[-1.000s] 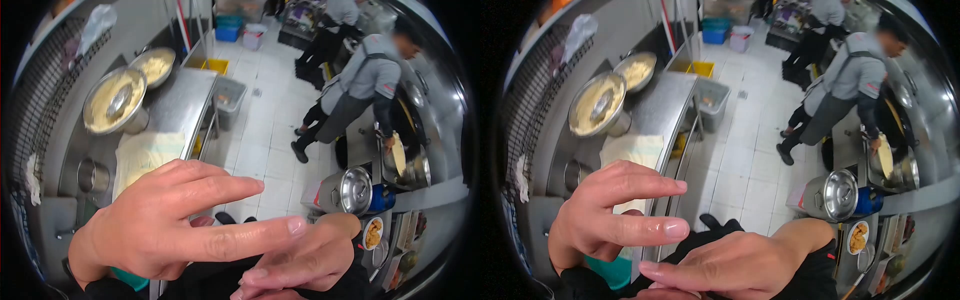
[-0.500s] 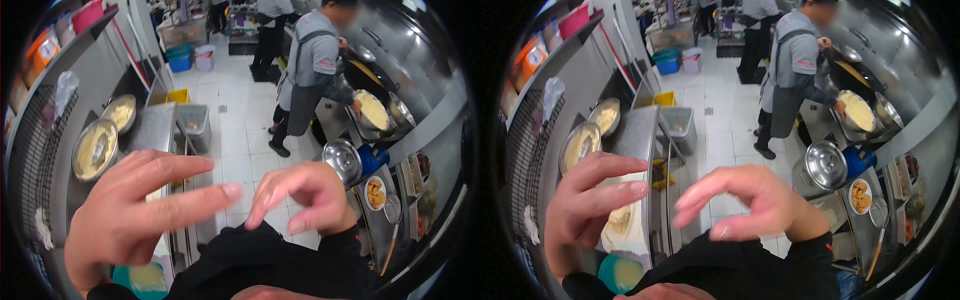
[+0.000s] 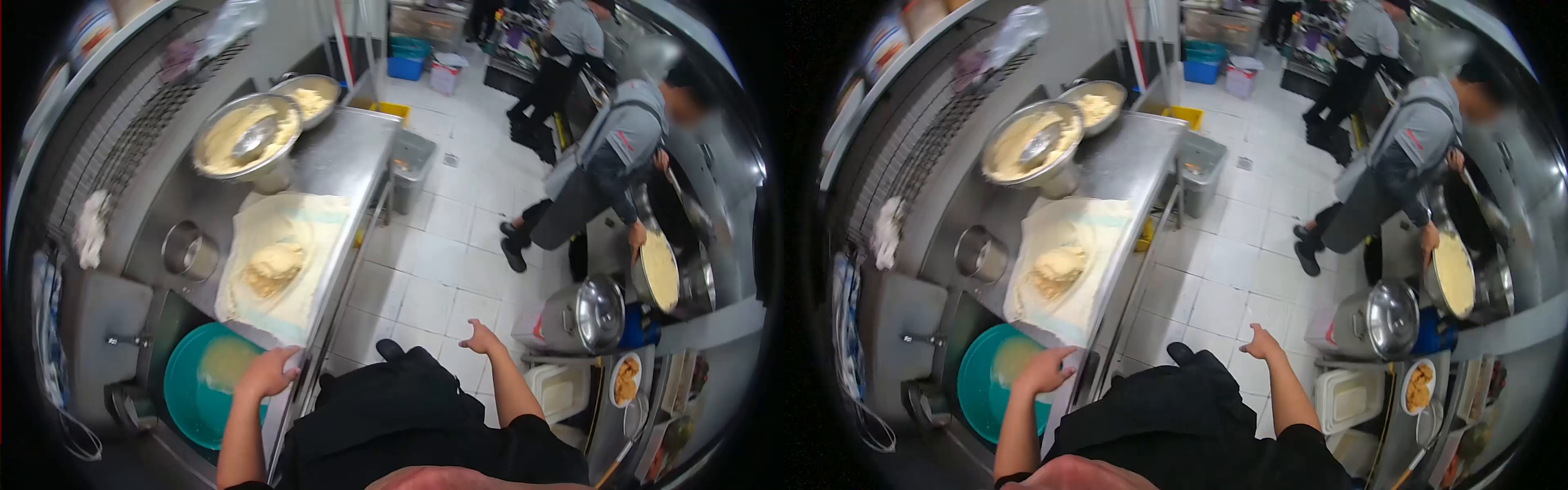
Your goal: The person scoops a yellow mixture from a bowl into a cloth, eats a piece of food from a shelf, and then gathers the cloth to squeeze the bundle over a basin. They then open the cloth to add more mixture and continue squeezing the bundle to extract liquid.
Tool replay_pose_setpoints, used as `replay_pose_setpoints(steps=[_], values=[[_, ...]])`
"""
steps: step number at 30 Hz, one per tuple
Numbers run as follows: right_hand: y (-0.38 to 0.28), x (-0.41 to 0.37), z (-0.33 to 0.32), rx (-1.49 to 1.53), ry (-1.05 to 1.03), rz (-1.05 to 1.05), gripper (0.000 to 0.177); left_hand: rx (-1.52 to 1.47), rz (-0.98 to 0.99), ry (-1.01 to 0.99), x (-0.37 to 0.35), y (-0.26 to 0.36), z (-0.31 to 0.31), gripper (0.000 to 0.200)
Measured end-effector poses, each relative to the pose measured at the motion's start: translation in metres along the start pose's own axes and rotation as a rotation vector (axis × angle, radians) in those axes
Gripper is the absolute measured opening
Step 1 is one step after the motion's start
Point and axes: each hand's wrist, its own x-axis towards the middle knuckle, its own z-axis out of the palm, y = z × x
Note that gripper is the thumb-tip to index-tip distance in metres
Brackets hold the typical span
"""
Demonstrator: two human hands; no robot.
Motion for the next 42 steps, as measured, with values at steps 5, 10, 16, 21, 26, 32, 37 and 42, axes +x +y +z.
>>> replay_pose_setpoints(steps=[5,10,16,21,26,32,37,42], values=[[-0.118,0.0,0.007,-0.158,-0.054,-0.135,0.06,-0.244,-0.07,-0.022,-0.075,-0.073,0.048,0.054],[-0.304,-0.051,0.01,-0.104,-0.376,-0.529,0.034,-0.295,-0.243,0.255,-0.132,-0.189,0.064,0.051],[-0.465,-0.106,0.095,-0.076,-0.335,-0.868,0.031,-0.462,-0.259,0.546,-0.126,-0.272,0.045,0.038],[-0.524,-0.138,0.177,-0.478,-0.427,-1.116,0.043,-0.569,-0.311,0.65,-0.104,-0.299,0.049,0.028],[-0.562,-0.137,0.224,-0.342,-0.717,-0.996,0.043,-0.163,-0.289,1.418,-0.101,-0.414,-0.008,0.021],[-0.68,-0.131,0.276,0.452,-0.629,-0.896,0.035,-0.435,-0.367,1.257,-0.07,-0.525,-0.021,0.034],[-0.769,-0.127,0.326,0.994,-0.814,-0.625,0.024,-0.057,-0.161,1.276,-0.066,-0.51,0.015,0.029],[-0.801,-0.127,0.335,1.011,-0.911,-0.591,0.012,-0.333,-0.328,1.206,-0.071,-0.494,0.031,0.024]])
